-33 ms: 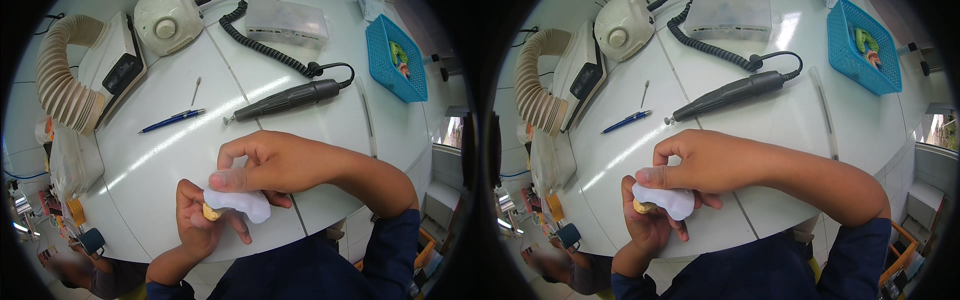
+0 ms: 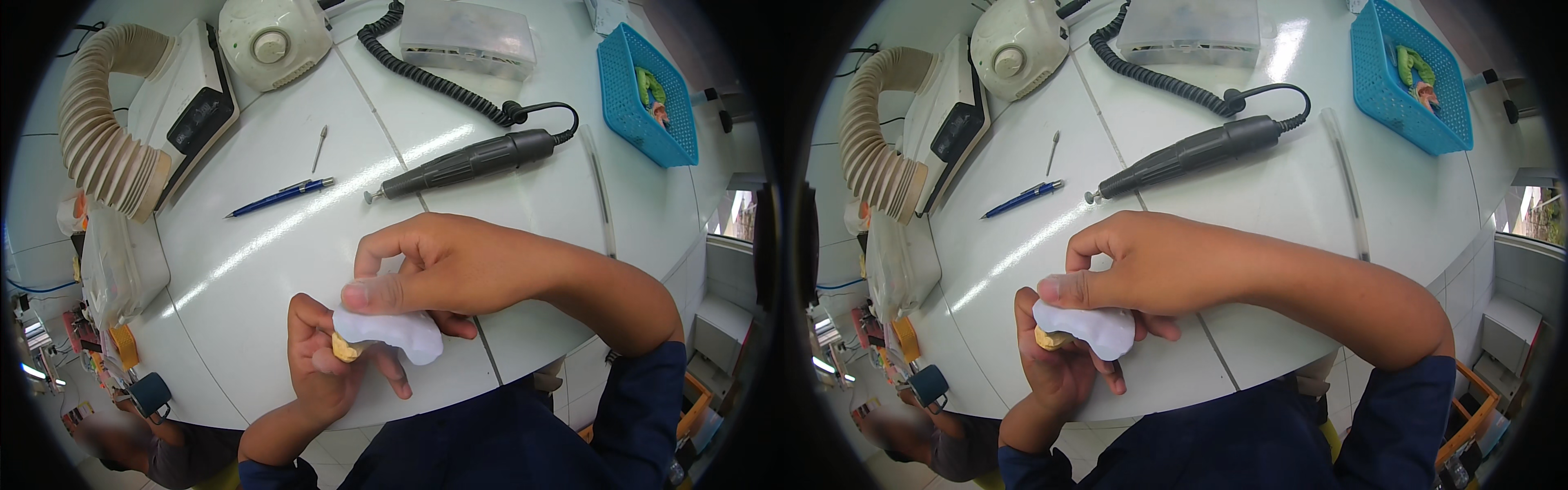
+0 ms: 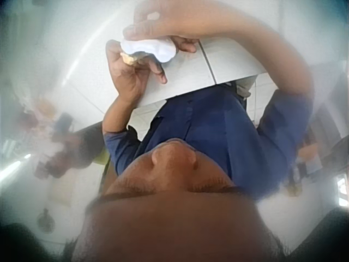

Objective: The person uses a rotary tool to grind a small white object held in their left hand. They then pick up a yellow dental mold and a white dental mold, fitting them together to check the alignment. The person uses the rotary tool on the yellow mold and then separates the molds again.

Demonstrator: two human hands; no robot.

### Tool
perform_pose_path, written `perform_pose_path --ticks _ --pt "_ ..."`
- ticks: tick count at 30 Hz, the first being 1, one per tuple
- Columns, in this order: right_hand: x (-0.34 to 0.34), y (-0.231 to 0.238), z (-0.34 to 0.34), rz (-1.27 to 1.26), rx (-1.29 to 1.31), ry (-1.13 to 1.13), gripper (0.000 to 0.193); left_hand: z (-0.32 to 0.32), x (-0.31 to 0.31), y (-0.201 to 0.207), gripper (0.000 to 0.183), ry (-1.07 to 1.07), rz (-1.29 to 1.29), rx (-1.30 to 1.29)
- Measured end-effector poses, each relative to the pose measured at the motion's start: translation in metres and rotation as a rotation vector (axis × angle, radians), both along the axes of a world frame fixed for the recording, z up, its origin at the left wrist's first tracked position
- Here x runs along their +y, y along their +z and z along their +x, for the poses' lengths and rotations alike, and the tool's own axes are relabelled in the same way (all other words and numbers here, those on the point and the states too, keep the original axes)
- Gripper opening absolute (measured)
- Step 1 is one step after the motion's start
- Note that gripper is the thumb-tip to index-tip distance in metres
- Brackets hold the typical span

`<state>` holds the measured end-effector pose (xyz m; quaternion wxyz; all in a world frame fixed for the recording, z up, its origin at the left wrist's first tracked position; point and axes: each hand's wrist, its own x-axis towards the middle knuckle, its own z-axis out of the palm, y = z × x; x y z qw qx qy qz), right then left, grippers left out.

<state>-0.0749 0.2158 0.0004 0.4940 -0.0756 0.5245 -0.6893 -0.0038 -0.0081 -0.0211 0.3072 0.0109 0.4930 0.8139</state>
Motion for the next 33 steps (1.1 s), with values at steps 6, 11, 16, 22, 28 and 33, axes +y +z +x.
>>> perform_pose_path --ticks 6,11,16,22,28,33 --pt "0.000 0.000 0.000 0.015 0.021 0.003 0.041 0.000 0.001 -0.001 0.050 -0.007 0.013 0.034" --pt "0.000 0.002 0.000 0.019 0.017 -0.005 0.042 -0.001 0.001 0.000 0.050 -0.001 0.003 0.012" --pt "0.000 0.001 0.000 0.024 0.014 -0.002 0.042 0.000 0.003 0.000 0.051 0.015 -0.008 0.013" --pt "0.002 0.001 0.000 0.037 0.018 -0.001 0.042 0.001 0.004 0.000 0.055 0.026 -0.062 0.004" --pt "-0.003 -0.006 0.003 0.081 0.110 -0.019 0.040 -0.011 0.006 0.010 0.047 0.092 -0.047 -0.130" --pt "-0.005 -0.004 0.006 0.201 0.288 -0.112 0.038 -0.017 -0.001 0.008 0.051 0.099 0.065 -0.198"
